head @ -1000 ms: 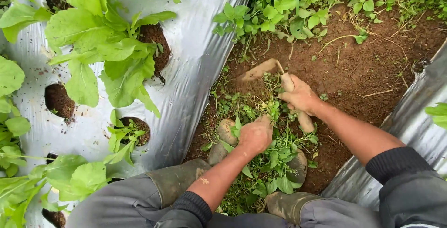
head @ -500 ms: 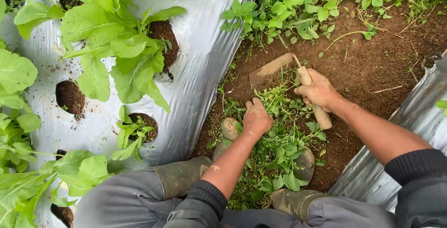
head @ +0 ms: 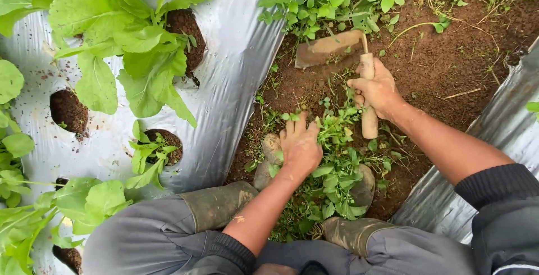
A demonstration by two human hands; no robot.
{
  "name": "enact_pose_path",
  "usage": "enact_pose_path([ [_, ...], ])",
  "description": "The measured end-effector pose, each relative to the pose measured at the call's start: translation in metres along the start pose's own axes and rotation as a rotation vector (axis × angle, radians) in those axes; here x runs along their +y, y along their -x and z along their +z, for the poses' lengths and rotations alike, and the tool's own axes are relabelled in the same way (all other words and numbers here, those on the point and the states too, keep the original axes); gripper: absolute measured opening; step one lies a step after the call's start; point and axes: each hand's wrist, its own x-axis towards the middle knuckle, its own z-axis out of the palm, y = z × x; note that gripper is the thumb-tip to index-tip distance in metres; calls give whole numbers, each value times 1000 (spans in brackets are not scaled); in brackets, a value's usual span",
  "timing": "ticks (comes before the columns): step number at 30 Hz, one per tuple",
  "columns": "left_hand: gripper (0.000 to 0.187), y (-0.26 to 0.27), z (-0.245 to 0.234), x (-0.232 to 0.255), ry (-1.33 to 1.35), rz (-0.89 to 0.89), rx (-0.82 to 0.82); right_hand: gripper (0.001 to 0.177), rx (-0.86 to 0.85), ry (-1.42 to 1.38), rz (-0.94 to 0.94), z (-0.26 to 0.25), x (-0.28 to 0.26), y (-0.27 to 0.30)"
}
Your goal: The person uses a small hand hoe to remove weeds from the soil between rows of crops covered in plastic mulch. They then pull weeds from around the base of the plants and place the removed vegetation into the holes in the plastic sheeting.
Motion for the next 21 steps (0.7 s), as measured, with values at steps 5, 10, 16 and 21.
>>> enact_pose_path([
  [5,44,2,-4,-35,248,-274,132,29,61,-29,-52,-17,0,-11],
  [10,57,-9,59,-87,781,-452,496,28,-5,35,-63,-6,-8,1],
  [16,97,-21,64,-109,1094,-770,464,29,-126,107,-74,4,-14,9],
  [21,107,-84,112,-147,849,-828,310,30,-152,99,-59,3,-18,15],
])
